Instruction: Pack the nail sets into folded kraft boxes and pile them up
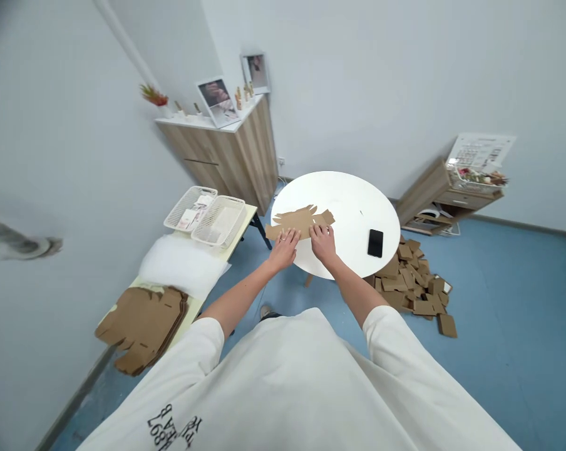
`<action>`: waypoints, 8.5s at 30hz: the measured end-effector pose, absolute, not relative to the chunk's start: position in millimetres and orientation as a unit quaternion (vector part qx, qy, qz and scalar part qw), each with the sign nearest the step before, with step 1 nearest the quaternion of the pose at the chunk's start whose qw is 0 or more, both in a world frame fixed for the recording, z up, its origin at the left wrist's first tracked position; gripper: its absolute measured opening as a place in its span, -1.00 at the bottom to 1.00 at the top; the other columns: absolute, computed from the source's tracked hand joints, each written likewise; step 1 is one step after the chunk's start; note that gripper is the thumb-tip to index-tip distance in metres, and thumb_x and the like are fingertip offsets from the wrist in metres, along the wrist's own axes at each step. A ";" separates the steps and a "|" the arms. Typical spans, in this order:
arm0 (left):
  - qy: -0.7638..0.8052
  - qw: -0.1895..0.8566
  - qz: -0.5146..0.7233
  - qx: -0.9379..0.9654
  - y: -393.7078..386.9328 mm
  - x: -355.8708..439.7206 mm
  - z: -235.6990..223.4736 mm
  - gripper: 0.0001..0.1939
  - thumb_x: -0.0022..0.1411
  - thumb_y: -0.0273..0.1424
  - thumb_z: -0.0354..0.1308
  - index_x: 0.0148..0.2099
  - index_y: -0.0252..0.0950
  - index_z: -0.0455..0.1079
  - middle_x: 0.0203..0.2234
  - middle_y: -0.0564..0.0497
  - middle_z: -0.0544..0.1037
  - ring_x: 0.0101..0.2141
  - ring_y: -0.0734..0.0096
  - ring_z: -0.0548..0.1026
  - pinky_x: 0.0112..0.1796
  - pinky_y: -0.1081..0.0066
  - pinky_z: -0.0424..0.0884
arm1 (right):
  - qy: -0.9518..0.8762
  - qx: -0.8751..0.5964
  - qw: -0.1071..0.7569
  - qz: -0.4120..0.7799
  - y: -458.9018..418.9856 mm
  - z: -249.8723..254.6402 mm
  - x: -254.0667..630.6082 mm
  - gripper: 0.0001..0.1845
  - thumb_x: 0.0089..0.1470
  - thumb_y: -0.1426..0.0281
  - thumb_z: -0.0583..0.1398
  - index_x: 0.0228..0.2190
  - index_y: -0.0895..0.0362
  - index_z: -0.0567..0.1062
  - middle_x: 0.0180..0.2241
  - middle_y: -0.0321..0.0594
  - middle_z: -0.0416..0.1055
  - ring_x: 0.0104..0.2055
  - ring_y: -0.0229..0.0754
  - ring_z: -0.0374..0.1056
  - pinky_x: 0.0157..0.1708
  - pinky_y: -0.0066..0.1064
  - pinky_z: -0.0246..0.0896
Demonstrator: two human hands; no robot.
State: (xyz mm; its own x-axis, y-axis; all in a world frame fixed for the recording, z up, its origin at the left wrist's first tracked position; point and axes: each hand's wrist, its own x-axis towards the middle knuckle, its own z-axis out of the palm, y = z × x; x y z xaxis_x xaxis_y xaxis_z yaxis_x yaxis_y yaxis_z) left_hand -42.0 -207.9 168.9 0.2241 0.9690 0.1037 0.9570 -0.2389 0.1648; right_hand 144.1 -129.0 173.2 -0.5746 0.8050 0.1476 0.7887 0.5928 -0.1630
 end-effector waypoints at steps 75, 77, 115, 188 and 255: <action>0.531 0.298 -0.172 0.774 33.2 40.4 35.2 -0.04 0.25 -0.49 0.14 0.51 -0.05 -0.34 0.45 -0.20 -0.54 -0.04 0.01 0.52 -0.18 0.12 0.52 | -0.521 -0.735 0.142 0.411 103.9 27.5 253.9 -0.68 0.12 0.28 0.12 -0.22 0.08 0.63 -0.19 -0.20 0.60 -0.14 -0.12 0.47 -0.10 -0.37 0.32; 0.530 0.303 -0.169 0.774 32.8 40.4 36.6 -0.08 0.27 -0.48 0.12 0.51 -0.06 -0.29 0.46 -0.20 -0.52 -0.05 0.01 0.52 -0.17 0.10 0.52 | -0.539 -0.728 0.123 0.406 99.4 31.2 255.3 -0.66 0.15 0.29 0.09 -0.20 0.09 0.62 -0.16 -0.19 0.58 -0.12 -0.12 0.45 -0.09 -0.36 0.32; 0.734 0.218 -0.050 0.641 5.8 -8.6 37.5 -0.36 0.31 -0.36 0.07 0.38 -0.20 -0.01 0.09 -0.26 0.34 0.10 -0.03 0.28 0.05 0.08 0.20 | -0.716 -0.597 -0.171 0.318 32.5 41.3 205.3 0.05 0.19 0.31 0.20 0.43 0.14 -0.34 0.07 0.08 0.45 0.04 0.11 0.39 -0.01 -0.21 0.19; 0.526 0.158 -0.173 0.818 32.2 15.5 39.5 -0.01 0.07 -0.42 0.41 0.43 -0.26 -0.04 0.18 -0.31 0.30 -0.02 0.02 0.46 -0.05 0.21 0.23 | -0.632 -0.744 0.025 0.215 -25.6 20.2 274.1 -0.22 0.15 0.37 0.11 0.36 0.09 0.03 0.33 0.05 0.02 0.27 0.15 0.08 0.18 -0.07 0.07; 0.546 0.229 -0.117 0.797 27.3 9.0 46.6 -0.15 0.16 -0.41 0.30 0.40 -0.26 -0.03 0.25 -0.29 0.19 -0.01 0.05 0.46 -0.04 0.18 0.35 | -0.771 -0.572 -0.190 0.205 28.4 49.2 213.5 -0.04 0.12 0.45 0.20 0.39 0.21 -0.18 0.36 0.16 -0.07 0.02 0.08 0.28 -0.03 -0.19 0.23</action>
